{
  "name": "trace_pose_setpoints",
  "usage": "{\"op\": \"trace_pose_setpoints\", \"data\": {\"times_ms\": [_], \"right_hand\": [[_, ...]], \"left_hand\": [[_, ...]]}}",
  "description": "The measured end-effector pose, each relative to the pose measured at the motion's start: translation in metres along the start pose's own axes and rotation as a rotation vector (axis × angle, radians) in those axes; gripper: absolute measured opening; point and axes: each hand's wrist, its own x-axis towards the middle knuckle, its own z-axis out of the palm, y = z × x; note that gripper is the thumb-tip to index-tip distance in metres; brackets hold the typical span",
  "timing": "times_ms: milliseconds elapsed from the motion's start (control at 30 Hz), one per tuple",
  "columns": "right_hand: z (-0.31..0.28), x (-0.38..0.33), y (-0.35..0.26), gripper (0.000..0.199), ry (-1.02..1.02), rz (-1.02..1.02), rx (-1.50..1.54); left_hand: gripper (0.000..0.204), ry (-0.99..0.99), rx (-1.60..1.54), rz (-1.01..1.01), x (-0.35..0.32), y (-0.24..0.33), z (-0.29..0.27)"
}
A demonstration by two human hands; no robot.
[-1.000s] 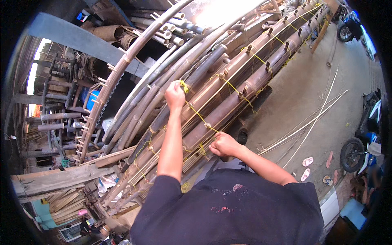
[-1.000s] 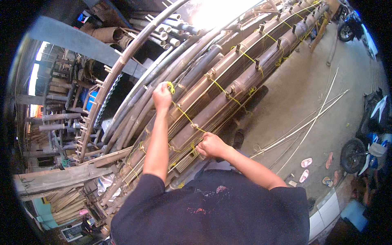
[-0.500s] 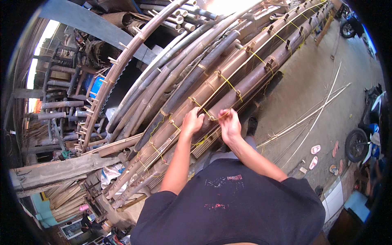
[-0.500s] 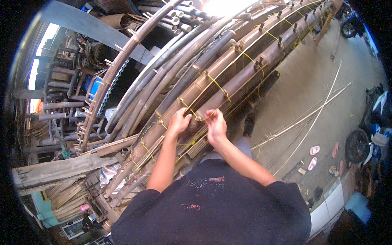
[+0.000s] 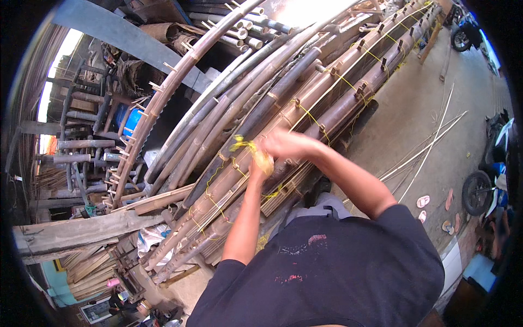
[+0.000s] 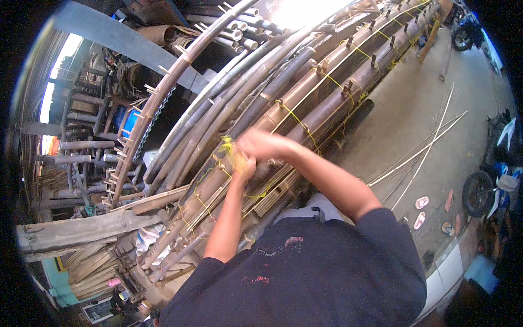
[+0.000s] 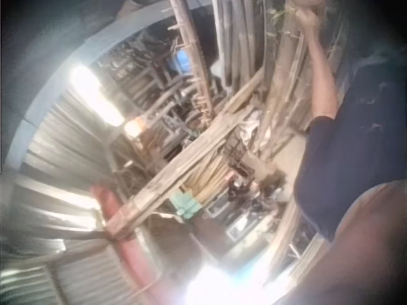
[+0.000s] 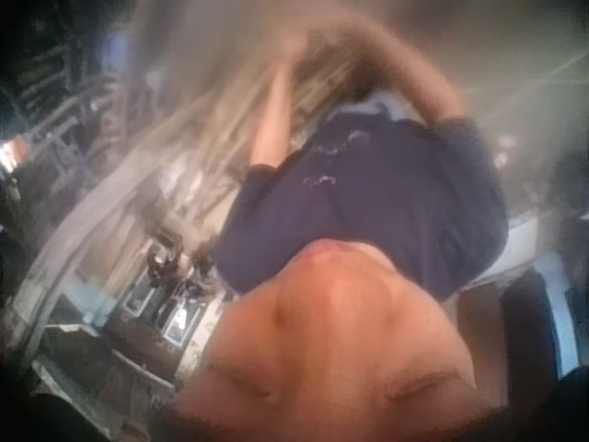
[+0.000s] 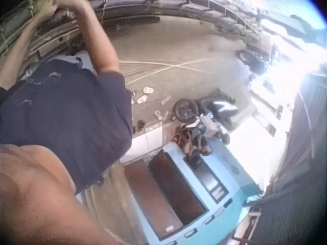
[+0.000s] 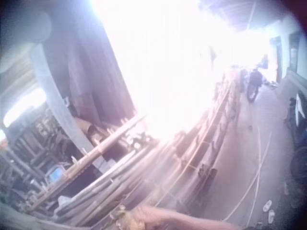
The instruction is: The person ties thin bamboo sticks to a larger bamboo rack using yellow string. They wrap the string around the sticks and rack, then tie knots to secure them in place.
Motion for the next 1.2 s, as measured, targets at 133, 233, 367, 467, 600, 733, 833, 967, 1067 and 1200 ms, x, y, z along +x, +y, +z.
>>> {"op": "trace_pose_setpoints", "data": {"times_ms": [133, 233, 367, 467, 600, 733, 833, 967, 1067, 1200], "right_hand": [[0.096, -0.099, 0.091, 0.044, 0.203, -0.232, -0.255], [0.094, -0.089, 0.066, 0.042, 0.179, 0.048, -0.199], [0.096, -0.106, 0.072, 0.039, 0.331, -0.089, -0.161], [0.103, -0.105, 0.067, 0.033, 0.452, -0.112, 0.045], [0.123, -0.113, 0.071, 0.030, 1.081, 0.288, 1.082], [0.182, -0.116, 0.069, 0.037, 0.323, 0.729, 1.233], [0.211, -0.087, 0.045, 0.031, 0.336, 0.658, 1.678], [0.217, 0.007, 0.014, 0.023, 1.311, 0.107, 1.414], [0.214, 0.067, -0.048, 0.028, 0.855, 0.092, 0.293], [0.149, 0.100, 0.007, 0.056, 0.323, 0.388, -0.868]], "left_hand": [[0.032, 0.089, -0.001, -0.022, 0.002, 0.020, 0.015], [0.020, 0.159, -0.462, 0.215, 0.016, 0.043, 0.008], [0.032, 0.343, -0.305, 0.177, 0.087, 0.080, -0.042], [0.030, 0.457, 0.255, 0.152, 0.130, -0.026, -0.011], [0.032, 0.167, 0.304, 0.086, 0.140, -0.007, -0.034], [0.037, -0.056, 0.059, -0.075, 0.060, 0.025, -0.097], [0.035, -0.292, 0.083, -0.199, -0.012, -0.024, -0.127], [0.037, -0.197, 0.102, 0.019, -0.064, -0.085, -0.073], [0.033, 0.039, -0.133, 0.231, -0.074, -0.098, -0.050], [0.034, 0.002, 0.129, 0.102, -0.066, -0.085, -0.062]]}}
